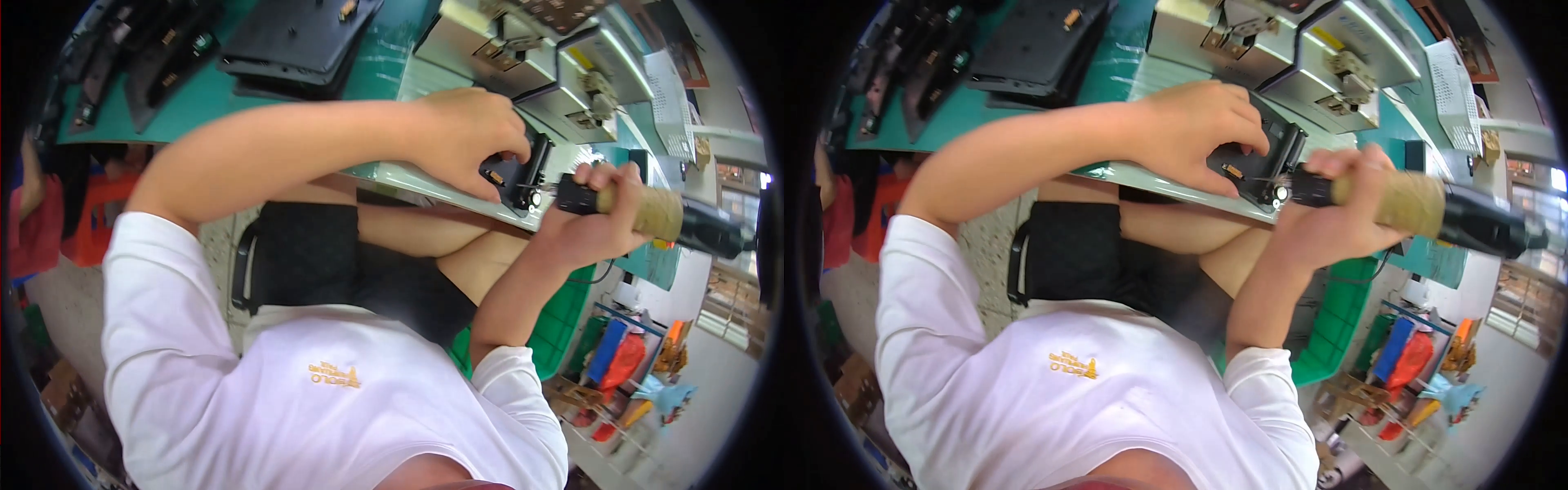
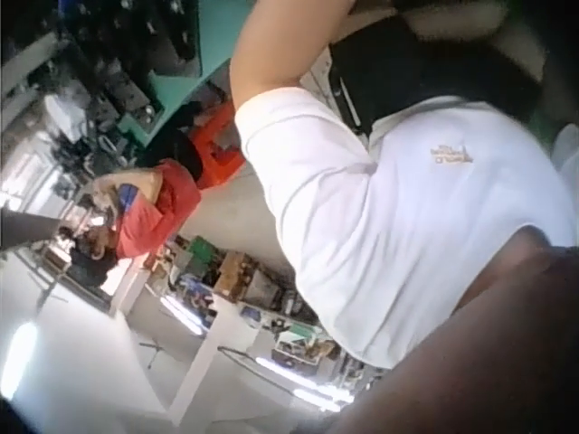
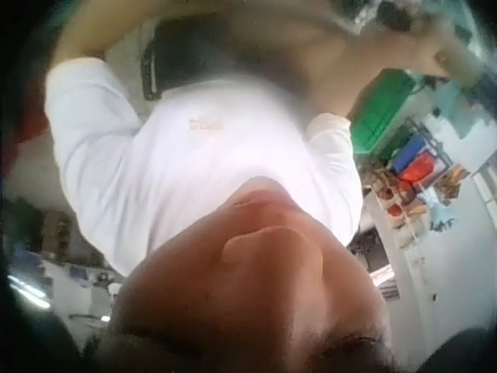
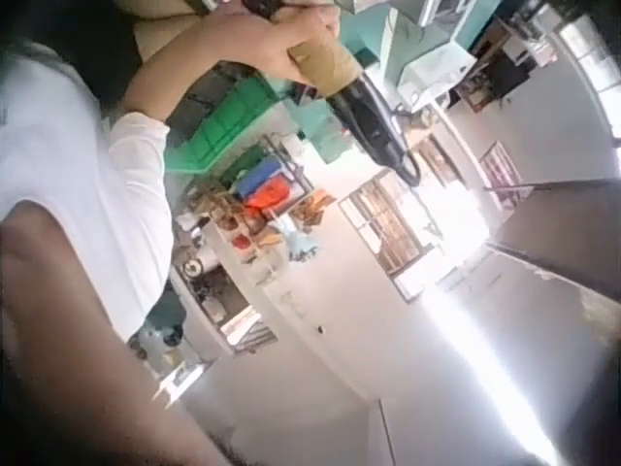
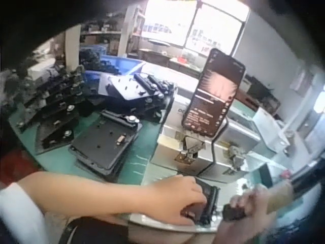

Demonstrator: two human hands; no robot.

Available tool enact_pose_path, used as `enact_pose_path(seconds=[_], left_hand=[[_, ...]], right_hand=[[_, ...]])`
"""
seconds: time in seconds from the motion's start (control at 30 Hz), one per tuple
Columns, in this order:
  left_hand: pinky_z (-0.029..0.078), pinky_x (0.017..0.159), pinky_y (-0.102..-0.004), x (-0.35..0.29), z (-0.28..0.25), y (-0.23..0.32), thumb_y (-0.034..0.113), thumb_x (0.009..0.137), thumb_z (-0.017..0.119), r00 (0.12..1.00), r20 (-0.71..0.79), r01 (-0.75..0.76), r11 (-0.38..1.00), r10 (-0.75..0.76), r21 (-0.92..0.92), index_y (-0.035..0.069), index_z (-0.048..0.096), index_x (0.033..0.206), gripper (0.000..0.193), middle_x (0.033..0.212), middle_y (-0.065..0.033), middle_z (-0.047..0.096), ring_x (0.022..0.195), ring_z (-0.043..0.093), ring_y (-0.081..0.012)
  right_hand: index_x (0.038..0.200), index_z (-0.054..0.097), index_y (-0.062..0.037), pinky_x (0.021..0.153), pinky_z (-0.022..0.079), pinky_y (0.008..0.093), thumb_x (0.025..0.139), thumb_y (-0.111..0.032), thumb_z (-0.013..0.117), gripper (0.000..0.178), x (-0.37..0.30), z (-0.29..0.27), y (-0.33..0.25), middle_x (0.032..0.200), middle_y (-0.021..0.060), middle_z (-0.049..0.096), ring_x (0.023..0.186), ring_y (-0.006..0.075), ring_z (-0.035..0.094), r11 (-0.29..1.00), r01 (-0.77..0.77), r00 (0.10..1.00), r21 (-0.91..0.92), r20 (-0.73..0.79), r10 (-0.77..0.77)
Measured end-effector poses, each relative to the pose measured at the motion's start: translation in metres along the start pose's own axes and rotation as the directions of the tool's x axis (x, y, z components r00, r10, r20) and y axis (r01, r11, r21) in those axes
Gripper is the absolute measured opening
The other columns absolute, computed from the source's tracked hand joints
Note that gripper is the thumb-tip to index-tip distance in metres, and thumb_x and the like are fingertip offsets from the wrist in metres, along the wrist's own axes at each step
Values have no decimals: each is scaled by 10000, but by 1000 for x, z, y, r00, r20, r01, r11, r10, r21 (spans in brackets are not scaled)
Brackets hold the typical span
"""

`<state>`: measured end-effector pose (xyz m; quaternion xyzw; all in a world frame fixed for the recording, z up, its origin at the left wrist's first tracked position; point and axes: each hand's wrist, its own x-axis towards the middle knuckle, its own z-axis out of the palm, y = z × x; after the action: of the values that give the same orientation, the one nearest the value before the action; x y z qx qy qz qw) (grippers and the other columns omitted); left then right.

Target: The person assembles electronic components by driving screws into a plastic casing using an electric screwdriver.

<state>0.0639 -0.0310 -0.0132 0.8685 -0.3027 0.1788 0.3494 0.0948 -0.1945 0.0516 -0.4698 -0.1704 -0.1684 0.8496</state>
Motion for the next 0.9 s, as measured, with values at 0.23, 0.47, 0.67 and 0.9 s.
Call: enact_pose_path(seconds=[0.23,0.47,0.67,0.9], left_hand=[[477,911,-435,-12,-14,26,423,733,777,995,-14,-86,945,95,315,40,656,1088,537,1172,-128,623,1064,574,-337],[456,965,-445,-69,-21,71,418,740,771,995,-91,74,831,-29,551,78,670,1159,549,1282,-128,618,1183,576,-317],[486,865,-392,-96,7,100,156,681,747,972,-228,89,823,51,561,134,723,1028,348,1120,-39,684,1104,621,-222],[543,761,-373,-89,-66,162,-2,716,767,864,-478,141,838,156,528,31,689,864,171,931,-94,711,896,678,-275]], right_hand=[[1331,190,-28,521,534,294,779,144,677,756,59,-57,-7,802,152,618,542,159,570,877,414,897,-246,-54,-439],[1395,224,-46,464,466,272,805,62,704,768,59,-94,44,767,82,568,530,145,572,922,188,980,-339,-3,-201],[1057,379,-50,416,434,291,808,8,730,434,74,-113,44,627,61,543,456,165,549,982,-99,995,-163,-42,94],[1077,393,-39,416,427,276,809,-3,732,434,72,-113,47,628,57,545,454,154,547,991,-40,999,-126,28,44]])
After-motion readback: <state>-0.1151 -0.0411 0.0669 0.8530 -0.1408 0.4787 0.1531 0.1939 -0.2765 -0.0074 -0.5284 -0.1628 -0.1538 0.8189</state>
